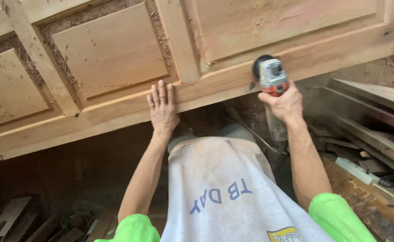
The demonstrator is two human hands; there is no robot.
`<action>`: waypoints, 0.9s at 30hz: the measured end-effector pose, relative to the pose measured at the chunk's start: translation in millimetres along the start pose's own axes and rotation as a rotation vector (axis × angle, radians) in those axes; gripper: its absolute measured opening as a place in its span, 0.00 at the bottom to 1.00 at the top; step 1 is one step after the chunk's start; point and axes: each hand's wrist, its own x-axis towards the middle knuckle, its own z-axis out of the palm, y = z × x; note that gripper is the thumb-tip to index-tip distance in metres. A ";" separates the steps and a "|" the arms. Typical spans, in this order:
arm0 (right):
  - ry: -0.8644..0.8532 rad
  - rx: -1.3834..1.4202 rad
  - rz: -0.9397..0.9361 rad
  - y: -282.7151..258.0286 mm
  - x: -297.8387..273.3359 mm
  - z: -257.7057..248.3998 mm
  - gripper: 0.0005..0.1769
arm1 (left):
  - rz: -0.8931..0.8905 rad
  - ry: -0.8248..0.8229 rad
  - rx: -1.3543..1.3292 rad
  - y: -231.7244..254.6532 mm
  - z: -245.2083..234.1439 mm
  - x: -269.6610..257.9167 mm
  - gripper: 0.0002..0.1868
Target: The person attaches a sanding disc to an angle grinder and then uses the tool to sand the surface of a wooden door. They move the grinder across the flat panels and edges of the door to smooth the wood.
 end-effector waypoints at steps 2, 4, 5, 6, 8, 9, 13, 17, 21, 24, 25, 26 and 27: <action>0.039 0.068 -0.008 24.9 17.9 -26.6 0.42 | 0.012 0.073 0.047 -2.8 22.5 -0.9 0.56; 0.055 0.178 0.013 42.6 30.3 -50.9 0.36 | 0.022 0.121 0.060 -5.4 38.8 -2.6 0.52; 0.065 0.190 0.030 48.4 34.2 -58.2 0.35 | 0.023 0.133 0.050 -6.3 44.2 -3.9 0.51; 0.074 0.202 0.044 51.6 37.8 -64.1 0.34 | 0.022 0.145 0.038 -6.3 47.5 -4.4 0.50; 0.091 0.214 0.036 51.6 40.2 -66.9 0.32 | 0.029 0.186 0.085 -4.9 50.0 -3.6 0.49; 0.099 0.216 0.013 48.2 37.8 -62.6 0.32 | 0.030 0.207 0.108 -4.2 49.1 -3.1 0.49; -0.003 0.111 0.076 15.7 19.8 -36.8 0.33 | -0.036 0.048 -0.004 3.2 36.9 -0.3 0.52; -0.145 -0.047 0.011 -25.1 -8.0 -4.6 0.46 | -0.052 0.065 -0.002 6.1 32.6 -1.0 0.55; -0.332 -0.140 -0.046 -67.3 -30.3 31.3 0.49 | -0.100 0.142 -0.037 10.8 36.8 -8.3 0.55; -0.414 -0.191 -0.112 -100.9 -50.9 63.0 0.47 | -0.170 0.097 -0.299 15.7 43.0 -16.0 0.54; -0.436 -0.195 -0.142 -110.3 -57.3 72.5 0.47 | -0.237 0.218 -0.298 14.1 48.1 -22.8 0.52; -0.464 -0.221 -0.162 -118.8 -65.2 83.7 0.47 | -0.292 0.337 -0.297 13.1 54.7 -30.8 0.50; -0.493 -0.248 -0.181 -127.0 -73.3 95.4 0.48 | -0.346 0.457 -0.296 10.3 61.0 -38.1 0.47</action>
